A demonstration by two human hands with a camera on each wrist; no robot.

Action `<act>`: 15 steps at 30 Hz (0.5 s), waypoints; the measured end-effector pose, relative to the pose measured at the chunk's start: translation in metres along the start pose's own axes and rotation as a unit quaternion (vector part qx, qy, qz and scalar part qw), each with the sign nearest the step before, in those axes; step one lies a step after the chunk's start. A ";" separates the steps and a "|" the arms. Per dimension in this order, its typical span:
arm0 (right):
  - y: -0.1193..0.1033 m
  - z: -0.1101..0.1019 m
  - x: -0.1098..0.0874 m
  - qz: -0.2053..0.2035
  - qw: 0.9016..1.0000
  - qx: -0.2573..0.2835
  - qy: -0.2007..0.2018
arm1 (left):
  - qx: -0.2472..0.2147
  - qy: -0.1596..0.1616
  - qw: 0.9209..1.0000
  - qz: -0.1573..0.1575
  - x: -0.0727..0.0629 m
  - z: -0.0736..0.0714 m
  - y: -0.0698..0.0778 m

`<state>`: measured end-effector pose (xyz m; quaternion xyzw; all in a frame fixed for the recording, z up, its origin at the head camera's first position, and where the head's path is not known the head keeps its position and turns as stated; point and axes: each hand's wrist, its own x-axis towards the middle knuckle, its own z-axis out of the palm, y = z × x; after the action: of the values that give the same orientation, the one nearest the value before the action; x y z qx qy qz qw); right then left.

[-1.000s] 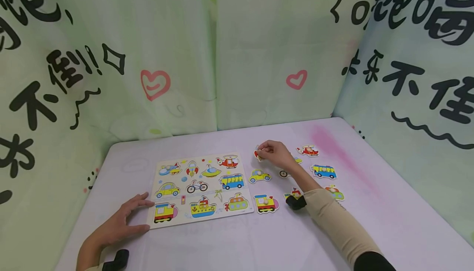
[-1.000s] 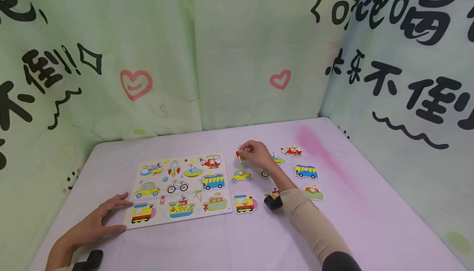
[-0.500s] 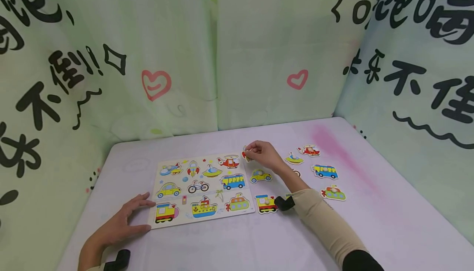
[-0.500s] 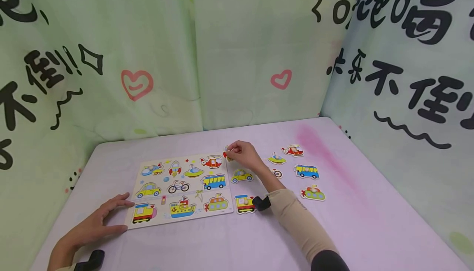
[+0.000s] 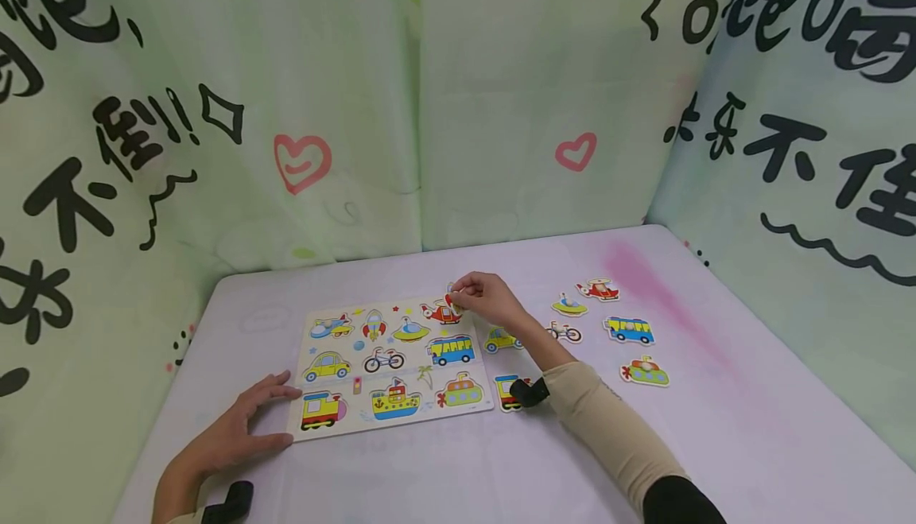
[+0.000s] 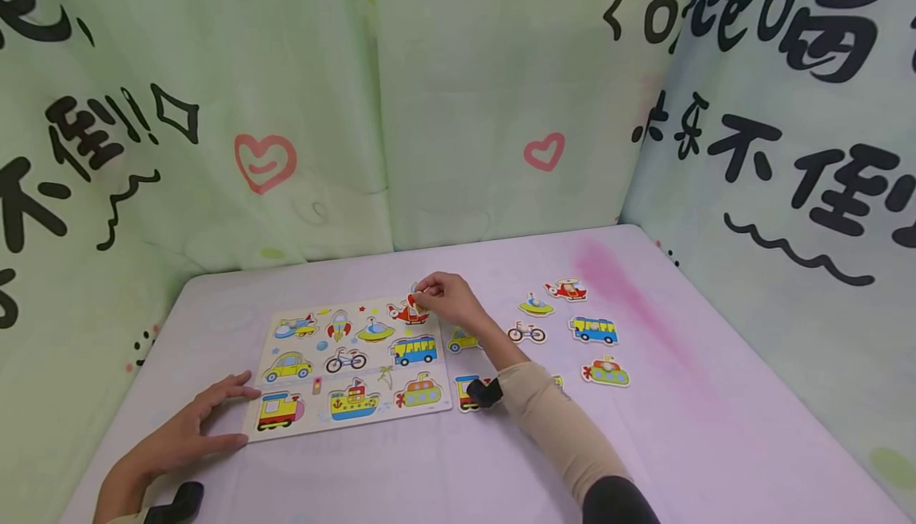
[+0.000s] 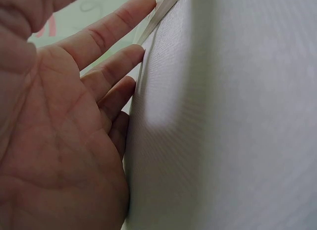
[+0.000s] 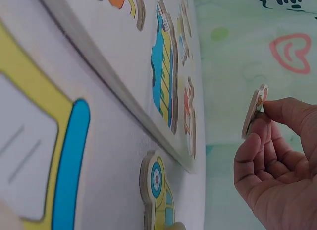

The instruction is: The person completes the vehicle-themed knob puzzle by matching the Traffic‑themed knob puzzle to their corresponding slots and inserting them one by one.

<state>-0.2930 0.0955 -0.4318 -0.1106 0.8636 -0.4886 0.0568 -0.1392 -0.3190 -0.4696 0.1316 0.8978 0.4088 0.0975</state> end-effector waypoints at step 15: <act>-0.022 0.037 0.005 -0.037 0.998 0.025 -0.052 | -0.001 -0.004 1.000 -0.011 0.001 0.001 -0.003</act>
<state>-0.2877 0.0526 -0.4320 -0.1665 0.8422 -0.5056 0.0860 -0.1399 -0.3199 -0.4722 0.1232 0.8985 0.4079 0.1054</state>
